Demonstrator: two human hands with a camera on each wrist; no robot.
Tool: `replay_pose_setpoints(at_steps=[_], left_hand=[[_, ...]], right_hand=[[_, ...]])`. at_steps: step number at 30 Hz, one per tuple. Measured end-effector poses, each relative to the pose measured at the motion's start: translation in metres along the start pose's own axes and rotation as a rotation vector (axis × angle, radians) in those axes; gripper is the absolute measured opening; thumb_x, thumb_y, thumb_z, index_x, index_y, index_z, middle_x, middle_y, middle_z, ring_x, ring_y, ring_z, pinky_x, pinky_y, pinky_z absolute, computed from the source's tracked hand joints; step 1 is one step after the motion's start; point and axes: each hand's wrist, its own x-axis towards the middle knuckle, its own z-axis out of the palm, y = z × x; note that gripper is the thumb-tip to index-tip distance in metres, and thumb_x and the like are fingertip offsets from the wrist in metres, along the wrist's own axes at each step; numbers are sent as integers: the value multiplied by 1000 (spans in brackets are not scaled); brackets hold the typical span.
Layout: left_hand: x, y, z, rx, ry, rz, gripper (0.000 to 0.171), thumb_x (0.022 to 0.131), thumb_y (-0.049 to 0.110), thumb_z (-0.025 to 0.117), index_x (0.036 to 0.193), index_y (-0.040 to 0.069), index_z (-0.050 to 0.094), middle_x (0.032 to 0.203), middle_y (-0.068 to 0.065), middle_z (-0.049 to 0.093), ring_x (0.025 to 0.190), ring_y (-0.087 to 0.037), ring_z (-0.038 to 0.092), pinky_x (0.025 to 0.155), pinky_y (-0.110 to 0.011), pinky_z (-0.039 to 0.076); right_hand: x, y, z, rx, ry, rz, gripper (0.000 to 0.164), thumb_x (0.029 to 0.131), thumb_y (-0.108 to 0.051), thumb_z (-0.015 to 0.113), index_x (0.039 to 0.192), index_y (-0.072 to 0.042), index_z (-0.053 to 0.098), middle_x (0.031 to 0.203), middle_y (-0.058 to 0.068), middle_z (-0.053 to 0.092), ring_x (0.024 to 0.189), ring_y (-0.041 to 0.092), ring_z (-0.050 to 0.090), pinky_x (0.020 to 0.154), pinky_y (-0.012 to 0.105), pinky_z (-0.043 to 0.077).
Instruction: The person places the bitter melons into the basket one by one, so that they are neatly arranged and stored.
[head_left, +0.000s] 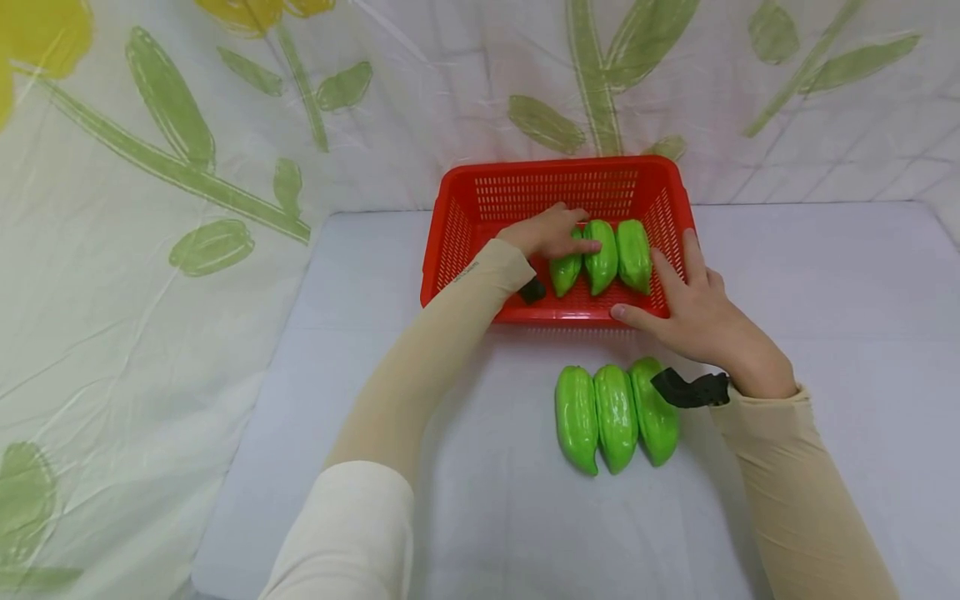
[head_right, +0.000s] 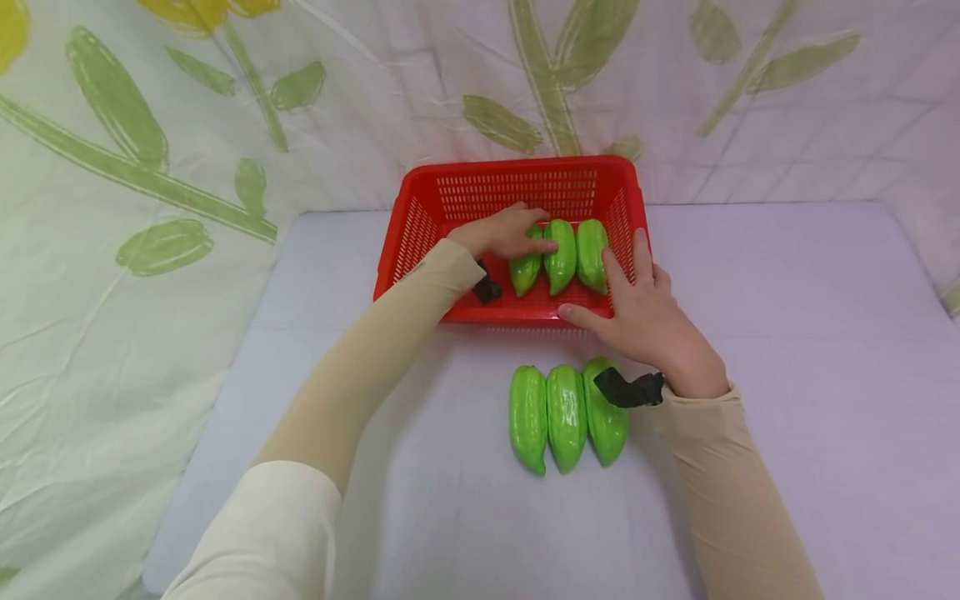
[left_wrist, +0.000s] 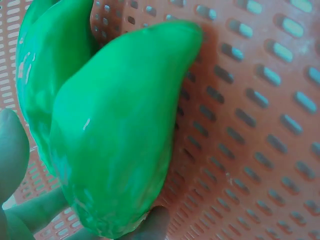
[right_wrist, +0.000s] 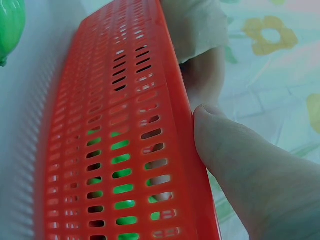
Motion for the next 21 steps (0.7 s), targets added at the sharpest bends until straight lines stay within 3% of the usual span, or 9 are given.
replay_pose_setpoints(at_steps=[13,21], left_hand=[[1,-2,-2,-28,13,-10,77,107,59,43,167,14,23,172,-6,27,163,-26,5,132,-39,14],[-5,-3,-5,-41,41,-34,74,109,60,33,167,14,25,173,-7,25,163,-26,5,132,-39,13]], right_hand=[[0,0,-1,0,-5,3,113,93,-77,53,168,-17,-7,167,16,-37,141,74,14,95,87,35],[0,-1,-1,4,-11,6,113,93,-77,53,168,-18,-8,167,15,-37,141,74,13,95,87,35]])
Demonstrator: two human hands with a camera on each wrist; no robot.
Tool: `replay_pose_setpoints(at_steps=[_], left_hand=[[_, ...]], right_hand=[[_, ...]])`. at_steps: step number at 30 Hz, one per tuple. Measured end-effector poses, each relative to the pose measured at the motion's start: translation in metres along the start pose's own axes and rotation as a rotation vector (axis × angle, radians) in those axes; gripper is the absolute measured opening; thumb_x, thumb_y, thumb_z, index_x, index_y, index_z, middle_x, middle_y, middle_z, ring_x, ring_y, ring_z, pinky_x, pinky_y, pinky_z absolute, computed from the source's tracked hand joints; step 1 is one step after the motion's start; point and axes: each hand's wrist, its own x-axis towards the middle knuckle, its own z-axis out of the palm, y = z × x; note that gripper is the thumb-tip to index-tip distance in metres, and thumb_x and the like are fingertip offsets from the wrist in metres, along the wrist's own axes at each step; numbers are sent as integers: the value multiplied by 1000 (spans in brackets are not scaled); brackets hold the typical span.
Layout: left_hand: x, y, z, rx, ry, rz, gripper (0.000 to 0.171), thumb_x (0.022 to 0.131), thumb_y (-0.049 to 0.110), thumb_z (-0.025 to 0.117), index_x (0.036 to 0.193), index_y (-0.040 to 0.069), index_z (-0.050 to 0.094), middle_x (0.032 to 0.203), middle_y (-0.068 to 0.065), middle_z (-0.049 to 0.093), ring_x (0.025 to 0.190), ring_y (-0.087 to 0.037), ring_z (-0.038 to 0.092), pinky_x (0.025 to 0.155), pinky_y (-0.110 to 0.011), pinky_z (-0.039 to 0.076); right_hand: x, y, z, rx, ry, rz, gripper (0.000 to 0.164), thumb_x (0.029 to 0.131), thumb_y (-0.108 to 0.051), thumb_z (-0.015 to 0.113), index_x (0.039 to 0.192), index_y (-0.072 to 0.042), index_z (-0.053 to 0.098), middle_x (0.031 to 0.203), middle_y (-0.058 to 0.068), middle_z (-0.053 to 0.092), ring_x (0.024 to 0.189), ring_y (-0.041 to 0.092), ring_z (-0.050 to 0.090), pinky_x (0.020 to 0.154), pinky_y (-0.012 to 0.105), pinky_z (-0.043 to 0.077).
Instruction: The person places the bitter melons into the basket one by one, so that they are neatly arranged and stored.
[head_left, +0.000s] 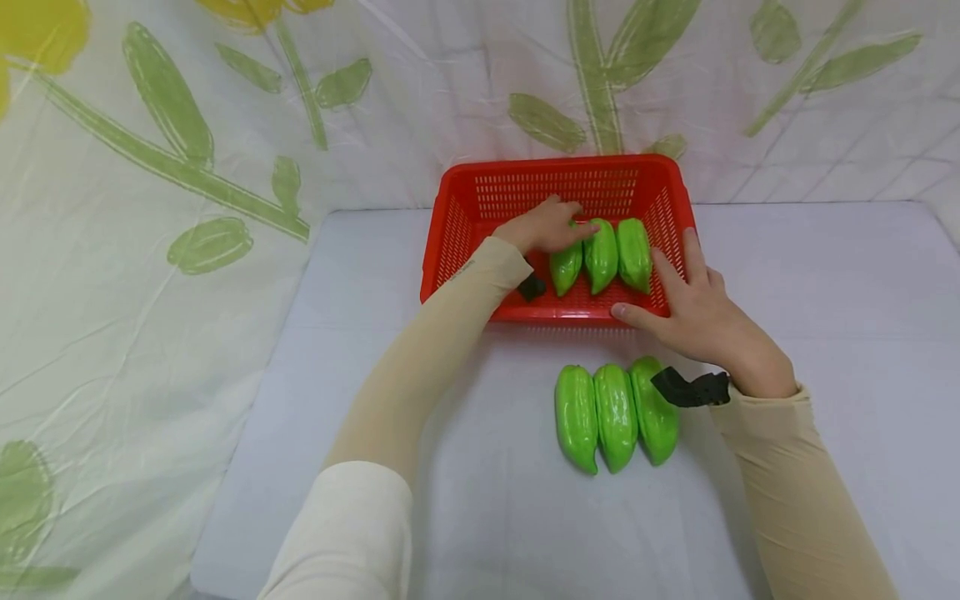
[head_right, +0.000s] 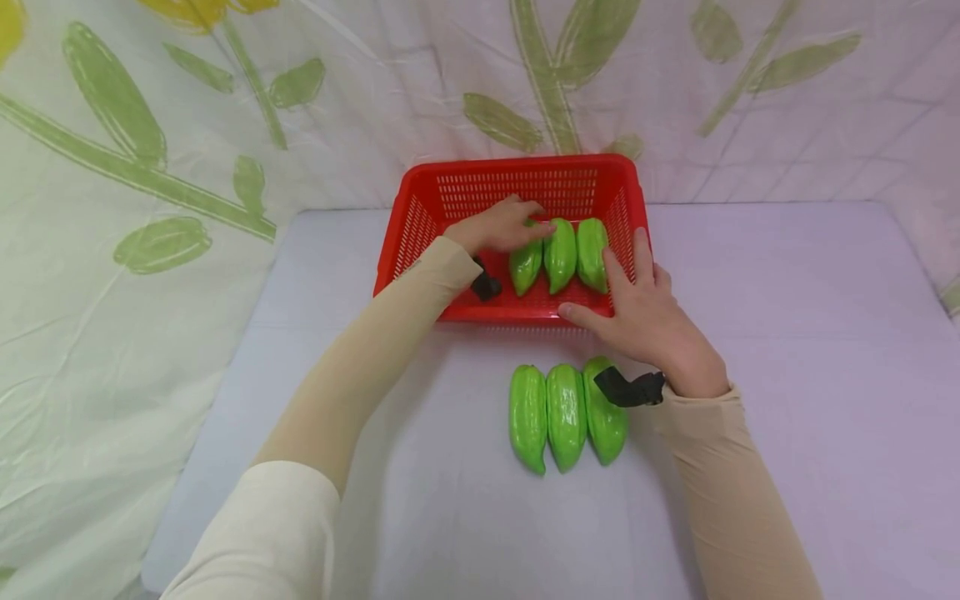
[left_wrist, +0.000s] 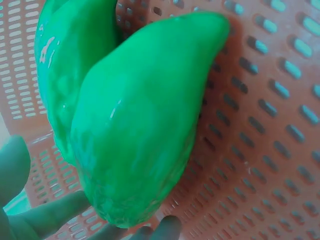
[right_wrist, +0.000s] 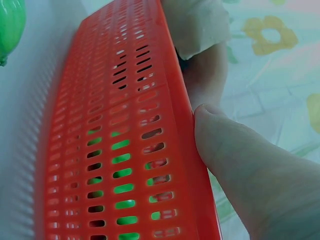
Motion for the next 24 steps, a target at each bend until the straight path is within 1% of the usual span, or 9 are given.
replay_pose_setpoints(at_steps=[4,10,16,19,21,24], left_hand=[[-3,-4,-4,-19,44,-1,73,109,59,36,166,15,28,172,-7,27,163,-25,7,132,-38,14],[-8,-9,-7,-38,72,-6,74,107,60,39,166,17,27,173,-6,25,164,-23,5,132,-39,14],[-18,-8,-10,-28,116,27,75,107,60,42,166,16,28,172,-6,27,163,-24,8,131,-38,16],[-27,-5,-13,-28,142,49,74,106,59,44,166,16,29,172,-7,25,162,-23,15,130,-38,20],[-34,-2,-14,-26,155,67,74,106,58,45,166,18,29,172,-8,24,159,-22,23,129,-37,24],[-49,4,-15,-21,169,96,75,106,60,45,166,19,28,171,-9,22,156,-22,31,127,-37,28]], right_hand=[[1,-2,-1,-1,-2,1,113,93,-77,53,168,-18,-7,167,15,-37,141,74,13,95,87,35],[0,0,0,-3,-12,8,113,93,-77,51,168,-15,-7,166,14,-39,142,74,11,96,87,34],[-2,0,0,-11,-7,14,113,93,-76,52,168,-14,-6,166,15,-37,141,74,12,95,86,35],[-2,-1,1,-15,-2,12,113,94,-76,53,168,-13,-5,167,17,-35,141,74,13,95,86,36],[-1,-2,1,-15,1,10,113,94,-75,53,168,-13,-5,167,17,-35,140,74,14,95,86,36],[-1,-3,2,-15,5,2,112,94,-75,53,168,-12,-4,167,18,-34,139,75,14,95,86,36]])
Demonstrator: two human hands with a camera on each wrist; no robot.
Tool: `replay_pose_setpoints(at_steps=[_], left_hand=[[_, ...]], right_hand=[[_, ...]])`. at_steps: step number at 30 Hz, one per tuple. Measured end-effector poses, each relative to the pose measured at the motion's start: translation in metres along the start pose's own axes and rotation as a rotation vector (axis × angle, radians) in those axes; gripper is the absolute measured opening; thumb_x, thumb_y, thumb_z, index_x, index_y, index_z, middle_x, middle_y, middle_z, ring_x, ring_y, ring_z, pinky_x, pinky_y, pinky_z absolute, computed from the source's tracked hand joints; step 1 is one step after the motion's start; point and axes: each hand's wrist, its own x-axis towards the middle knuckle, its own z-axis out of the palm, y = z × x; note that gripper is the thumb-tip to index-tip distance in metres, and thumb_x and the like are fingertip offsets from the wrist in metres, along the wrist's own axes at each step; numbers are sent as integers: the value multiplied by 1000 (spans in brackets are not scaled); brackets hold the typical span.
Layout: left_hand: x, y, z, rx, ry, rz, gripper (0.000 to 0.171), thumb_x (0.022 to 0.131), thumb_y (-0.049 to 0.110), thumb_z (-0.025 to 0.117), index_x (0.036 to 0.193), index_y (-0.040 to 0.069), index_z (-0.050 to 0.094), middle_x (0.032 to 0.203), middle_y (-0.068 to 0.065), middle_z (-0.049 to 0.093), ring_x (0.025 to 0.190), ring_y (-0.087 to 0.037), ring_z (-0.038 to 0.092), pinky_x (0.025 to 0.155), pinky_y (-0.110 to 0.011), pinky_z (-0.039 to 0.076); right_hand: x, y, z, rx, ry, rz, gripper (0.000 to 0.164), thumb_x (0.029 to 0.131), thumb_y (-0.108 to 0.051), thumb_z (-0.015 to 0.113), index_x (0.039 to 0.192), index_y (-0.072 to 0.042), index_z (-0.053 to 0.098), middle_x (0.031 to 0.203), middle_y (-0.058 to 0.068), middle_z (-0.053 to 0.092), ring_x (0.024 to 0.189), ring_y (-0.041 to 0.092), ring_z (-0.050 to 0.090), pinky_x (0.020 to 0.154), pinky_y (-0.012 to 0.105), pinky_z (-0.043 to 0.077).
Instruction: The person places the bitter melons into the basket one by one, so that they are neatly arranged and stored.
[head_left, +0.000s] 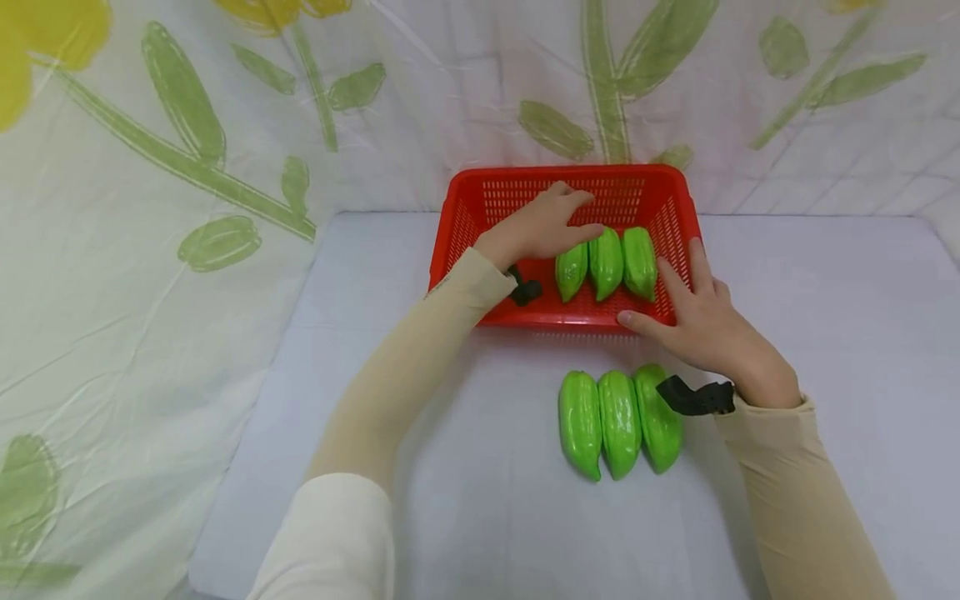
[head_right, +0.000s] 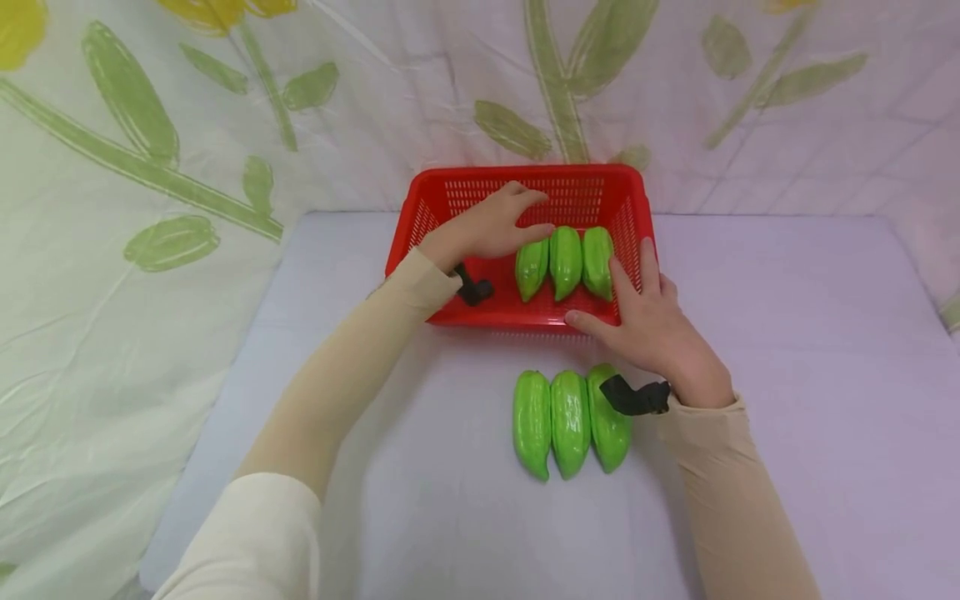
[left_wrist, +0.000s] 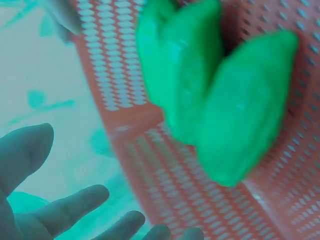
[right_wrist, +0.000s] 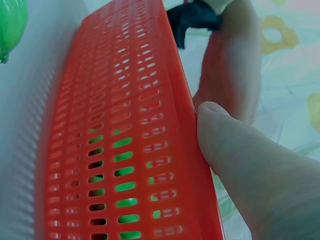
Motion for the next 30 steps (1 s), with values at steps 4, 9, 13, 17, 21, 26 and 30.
replay_pose_setpoints(at_steps=[4,9,13,17,21,26,30], left_hand=[[-26,14,-3,19,54,68,73,105,58,48,165,18,32,168,-10,27,152,-24,35,124,-36,34],[-66,30,1,41,179,153,69,104,54,55,162,20,38,164,-7,33,148,-22,37,117,-34,44],[-98,39,10,44,236,193,67,102,53,58,160,24,41,164,-5,33,148,-21,37,104,-35,55],[-124,44,22,37,282,241,66,102,51,61,159,24,43,164,-5,34,147,-21,38,92,-33,60],[-144,44,39,30,353,303,66,101,47,66,157,19,46,163,-8,35,148,-23,39,91,-30,61],[-164,44,58,31,412,364,65,100,43,69,155,15,50,163,-11,36,148,-25,40,95,-31,59],[-176,48,70,24,422,394,64,99,41,70,153,14,51,162,-11,37,148,-25,39,101,-31,57]], right_hand=[[1,0,1,0,3,-3,112,94,-75,53,168,-13,-4,167,18,-34,139,75,15,94,86,37],[1,0,1,-2,5,2,113,94,-75,54,168,-11,-3,168,18,-34,139,74,15,94,86,38],[0,1,2,-6,9,-1,113,94,-74,54,168,-9,-1,168,19,-33,138,74,16,93,85,39],[-1,1,2,-9,17,-5,112,94,-74,55,168,-9,0,168,19,-33,138,75,17,93,86,38],[-2,2,3,-7,23,-10,111,94,-72,56,168,-10,1,168,20,-32,137,75,18,92,87,38],[-2,1,5,5,37,-22,110,95,-69,58,168,-9,3,169,21,-30,136,75,19,92,87,38],[-2,1,4,-2,39,-20,109,96,-69,57,167,-7,4,168,22,-30,136,76,18,93,87,36]])
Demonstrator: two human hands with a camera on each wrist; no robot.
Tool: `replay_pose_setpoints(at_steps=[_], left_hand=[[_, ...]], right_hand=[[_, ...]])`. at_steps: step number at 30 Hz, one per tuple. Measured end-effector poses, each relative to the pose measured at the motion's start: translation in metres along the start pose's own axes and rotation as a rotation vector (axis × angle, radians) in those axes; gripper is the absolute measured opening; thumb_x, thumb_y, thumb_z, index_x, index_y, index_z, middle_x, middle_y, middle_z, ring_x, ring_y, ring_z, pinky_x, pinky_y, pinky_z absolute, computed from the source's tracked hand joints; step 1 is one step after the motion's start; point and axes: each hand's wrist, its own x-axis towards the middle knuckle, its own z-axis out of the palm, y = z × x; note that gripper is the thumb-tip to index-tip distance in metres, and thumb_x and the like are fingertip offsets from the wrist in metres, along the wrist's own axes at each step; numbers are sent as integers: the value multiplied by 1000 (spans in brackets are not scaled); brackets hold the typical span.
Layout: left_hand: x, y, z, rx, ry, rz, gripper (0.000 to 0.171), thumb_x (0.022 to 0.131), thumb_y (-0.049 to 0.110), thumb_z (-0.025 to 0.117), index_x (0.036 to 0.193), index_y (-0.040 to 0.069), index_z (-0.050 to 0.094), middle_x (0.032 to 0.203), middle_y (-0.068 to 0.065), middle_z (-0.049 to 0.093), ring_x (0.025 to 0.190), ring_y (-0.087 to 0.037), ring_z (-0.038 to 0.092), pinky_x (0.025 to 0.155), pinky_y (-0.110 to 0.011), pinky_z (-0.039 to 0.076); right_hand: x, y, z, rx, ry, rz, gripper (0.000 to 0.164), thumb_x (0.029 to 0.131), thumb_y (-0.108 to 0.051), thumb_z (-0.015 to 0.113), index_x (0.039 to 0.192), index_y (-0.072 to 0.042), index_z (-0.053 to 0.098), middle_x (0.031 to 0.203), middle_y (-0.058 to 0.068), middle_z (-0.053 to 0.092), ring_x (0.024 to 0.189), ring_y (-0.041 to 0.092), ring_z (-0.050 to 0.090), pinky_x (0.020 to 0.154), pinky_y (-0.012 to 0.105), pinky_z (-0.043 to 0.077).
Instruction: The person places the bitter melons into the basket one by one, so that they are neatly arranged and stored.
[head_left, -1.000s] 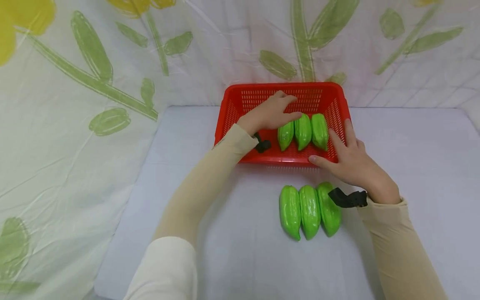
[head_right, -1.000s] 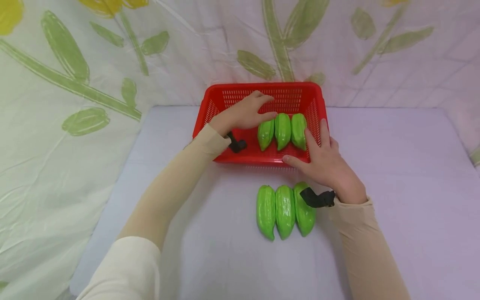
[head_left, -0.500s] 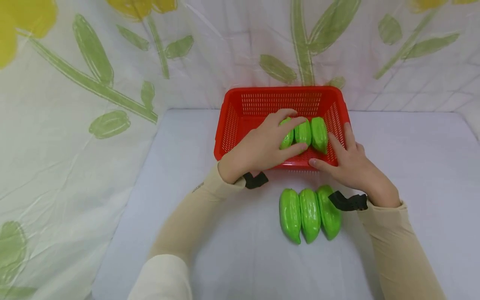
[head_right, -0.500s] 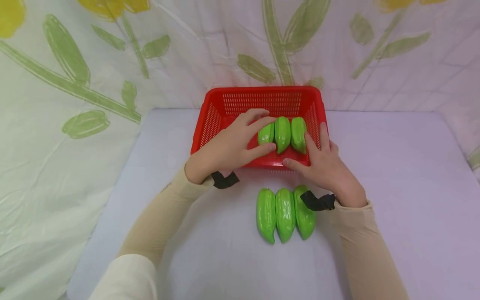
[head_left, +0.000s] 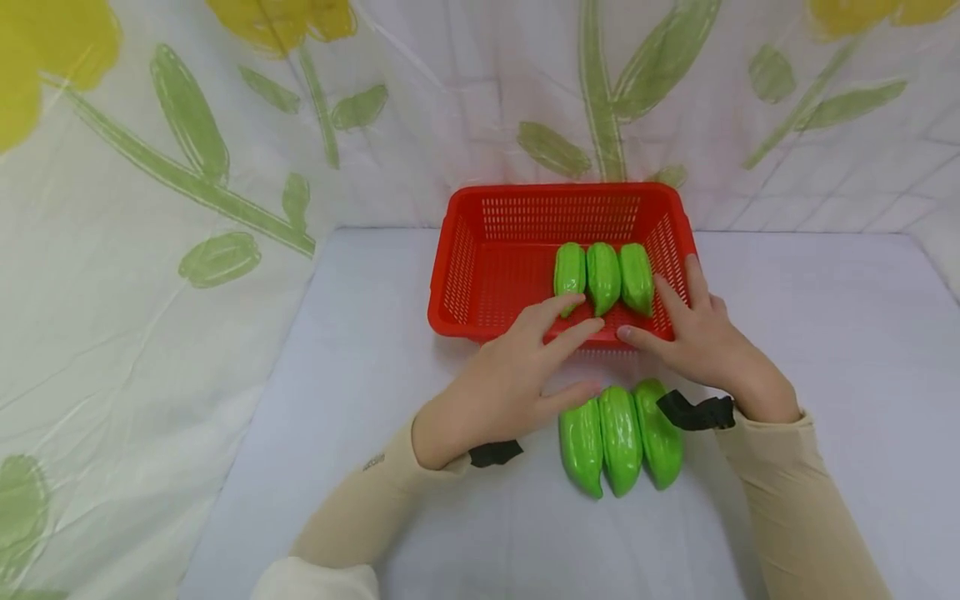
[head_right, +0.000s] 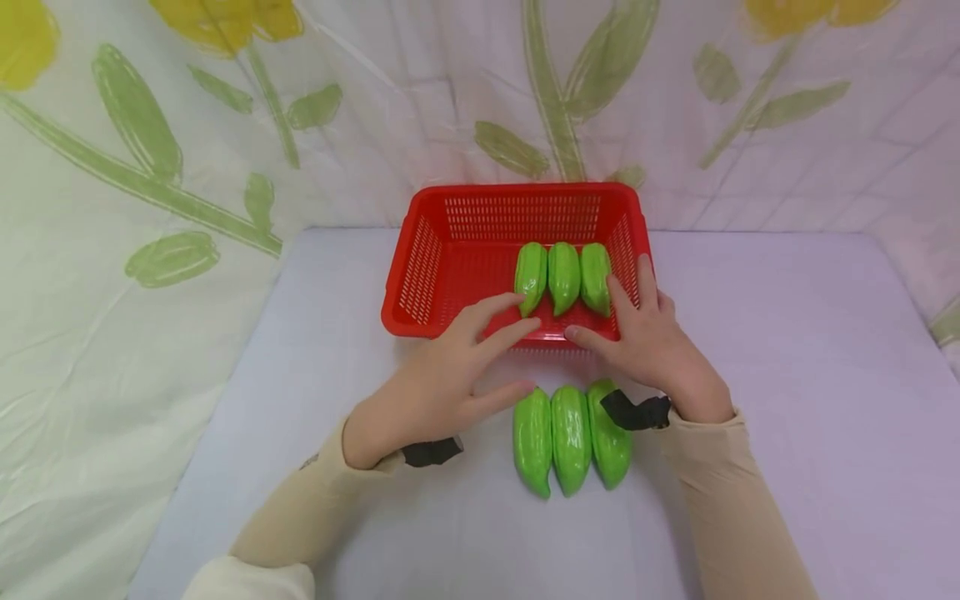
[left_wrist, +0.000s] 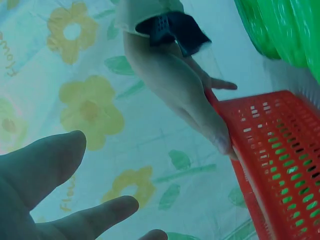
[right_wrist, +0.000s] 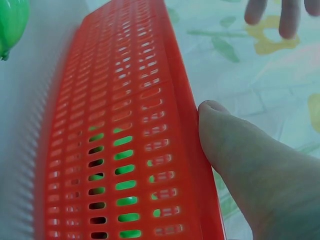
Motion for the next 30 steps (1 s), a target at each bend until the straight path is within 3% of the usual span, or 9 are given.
replay_pose_setpoints(at_steps=[5,10,20,30], left_hand=[[-11,11,8,-11,-23,18,63,99,42,70,153,14,52,164,-10,33,149,-24,35,98,-28,58],[-13,18,15,4,-71,31,63,99,44,69,152,15,52,162,-8,33,148,-21,34,106,-28,53],[-12,23,32,119,-161,31,64,98,55,66,150,20,54,156,-8,40,142,-22,39,97,-26,57],[-11,21,57,173,-324,-77,70,96,62,63,153,23,50,159,-12,38,142,-31,41,88,-32,61]], right_hand=[[-2,-1,1,-3,-15,7,109,96,-69,56,167,-4,5,168,23,-30,136,77,17,94,88,34],[-2,-1,2,-8,-22,7,108,97,-68,56,167,-3,5,167,25,-30,135,78,18,95,88,33],[1,1,1,-13,9,-13,105,97,-64,59,167,-6,5,168,26,-28,135,77,18,95,87,36],[1,1,-1,-19,1,-4,106,97,-65,58,167,-6,5,168,25,-29,133,76,21,91,86,40]])
